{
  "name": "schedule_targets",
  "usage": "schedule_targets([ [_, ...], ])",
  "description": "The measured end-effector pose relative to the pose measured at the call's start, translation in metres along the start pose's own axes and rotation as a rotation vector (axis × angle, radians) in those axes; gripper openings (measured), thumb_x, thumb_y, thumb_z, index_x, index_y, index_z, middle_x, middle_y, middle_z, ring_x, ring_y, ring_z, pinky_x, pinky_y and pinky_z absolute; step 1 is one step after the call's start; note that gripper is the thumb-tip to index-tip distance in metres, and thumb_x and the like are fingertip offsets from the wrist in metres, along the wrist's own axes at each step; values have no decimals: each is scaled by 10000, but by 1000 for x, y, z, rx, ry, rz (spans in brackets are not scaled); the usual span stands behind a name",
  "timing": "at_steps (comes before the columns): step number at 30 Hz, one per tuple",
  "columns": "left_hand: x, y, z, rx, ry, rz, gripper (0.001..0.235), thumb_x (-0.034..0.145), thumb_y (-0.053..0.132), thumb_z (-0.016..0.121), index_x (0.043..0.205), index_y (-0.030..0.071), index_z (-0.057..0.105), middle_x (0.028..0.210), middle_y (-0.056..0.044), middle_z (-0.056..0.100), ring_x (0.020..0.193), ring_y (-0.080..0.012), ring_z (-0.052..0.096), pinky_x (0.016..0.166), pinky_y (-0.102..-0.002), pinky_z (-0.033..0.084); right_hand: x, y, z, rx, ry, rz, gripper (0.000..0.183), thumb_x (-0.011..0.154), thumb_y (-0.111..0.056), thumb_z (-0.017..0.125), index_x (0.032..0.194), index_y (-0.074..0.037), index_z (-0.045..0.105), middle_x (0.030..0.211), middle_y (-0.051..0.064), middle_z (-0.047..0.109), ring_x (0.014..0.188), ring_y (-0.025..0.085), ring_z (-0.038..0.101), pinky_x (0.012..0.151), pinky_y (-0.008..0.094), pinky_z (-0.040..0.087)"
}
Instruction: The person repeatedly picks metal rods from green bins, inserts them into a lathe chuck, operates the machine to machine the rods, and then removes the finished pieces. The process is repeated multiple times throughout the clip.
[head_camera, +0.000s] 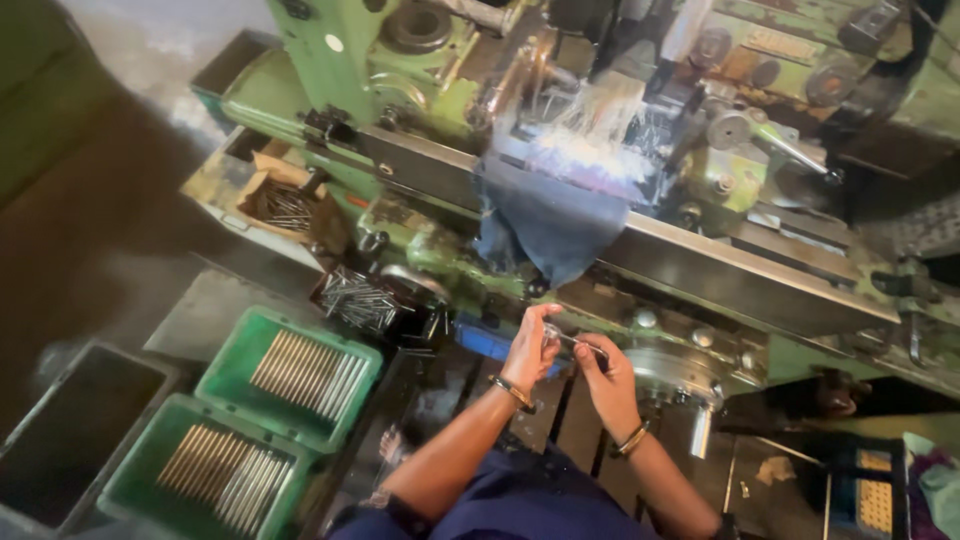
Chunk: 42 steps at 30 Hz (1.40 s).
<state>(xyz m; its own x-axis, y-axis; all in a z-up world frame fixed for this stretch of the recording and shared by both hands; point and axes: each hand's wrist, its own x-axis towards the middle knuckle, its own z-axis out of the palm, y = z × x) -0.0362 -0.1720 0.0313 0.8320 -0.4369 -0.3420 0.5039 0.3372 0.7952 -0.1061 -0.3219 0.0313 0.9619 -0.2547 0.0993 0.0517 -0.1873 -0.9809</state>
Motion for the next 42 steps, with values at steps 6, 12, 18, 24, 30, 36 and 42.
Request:
schedule_targets([
  [6, 3, -14, 21, -76, 26, -54, 689, 1041, 688, 293, 911, 105, 637, 510, 62, 353, 370, -51, 242, 356, -249, 162, -20, 9, -12, -109, 94, -154, 217, 994, -187, 671, 1115, -14, 719, 827, -14, 697, 745, 56, 584, 677, 228, 493],
  [12, 0, -22, 35, -41, 64, 24, 721, 1041, 662, 282, 797, 76, 623, 494, 54, 375, 367, -56, 261, 358, -256, 170, -30, 15, -17, -79, 149, -161, 221, 1000, -187, 674, 1116, -4, 718, 845, -9, 675, 746, 67, 571, 682, 231, 487],
  [18, -1, -25, 41, -23, 54, 81, 728, 1050, 629, 277, 765, 56, 624, 485, 55, 357, 371, -57, 263, 368, -260, 168, -33, 14, -21, -73, 165, -225, 238, 1012, -200, 661, 1138, -3, 704, 872, -8, 677, 765, 59, 592, 693, 216, 485],
  [24, -13, -5, 48, 501, 86, 919, 516, 1166, 381, 341, 907, 65, 657, 760, -69, 662, 647, -185, 652, 589, -340, 506, -36, -1, -23, 590, 81, 200, 326, 1031, -340, 573, 1098, -32, 657, 674, -42, 513, 557, 44, 431, 510, 210, 362],
  [30, -7, 36, 28, 1041, -171, 1329, 271, 1027, 247, 536, 840, 124, 688, 679, -78, 645, 623, -305, 657, 592, -435, 519, -49, -19, -19, 1372, -212, 697, 416, 1056, -484, 478, 962, -95, 592, 573, -48, 401, 452, 59, 305, 435, 221, 266],
  [36, 23, 14, 28, 54, 99, 64, 657, 1095, 610, 365, 822, 85, 650, 546, 62, 408, 405, -61, 295, 377, -261, 201, -23, -39, -31, 498, 5, 119, 319, 1053, -387, 481, 1001, -92, 590, 708, -11, 565, 579, 106, 509, 531, 264, 427],
  [42, 34, -18, 17, -123, 50, -293, 668, 999, 718, 337, 873, 110, 586, 523, 47, 353, 368, -77, 257, 361, -264, 183, 12, -68, -63, -902, -107, -638, 137, 897, -223, 691, 991, -125, 671, 873, 19, 669, 843, 228, 630, 847, 389, 442],
])
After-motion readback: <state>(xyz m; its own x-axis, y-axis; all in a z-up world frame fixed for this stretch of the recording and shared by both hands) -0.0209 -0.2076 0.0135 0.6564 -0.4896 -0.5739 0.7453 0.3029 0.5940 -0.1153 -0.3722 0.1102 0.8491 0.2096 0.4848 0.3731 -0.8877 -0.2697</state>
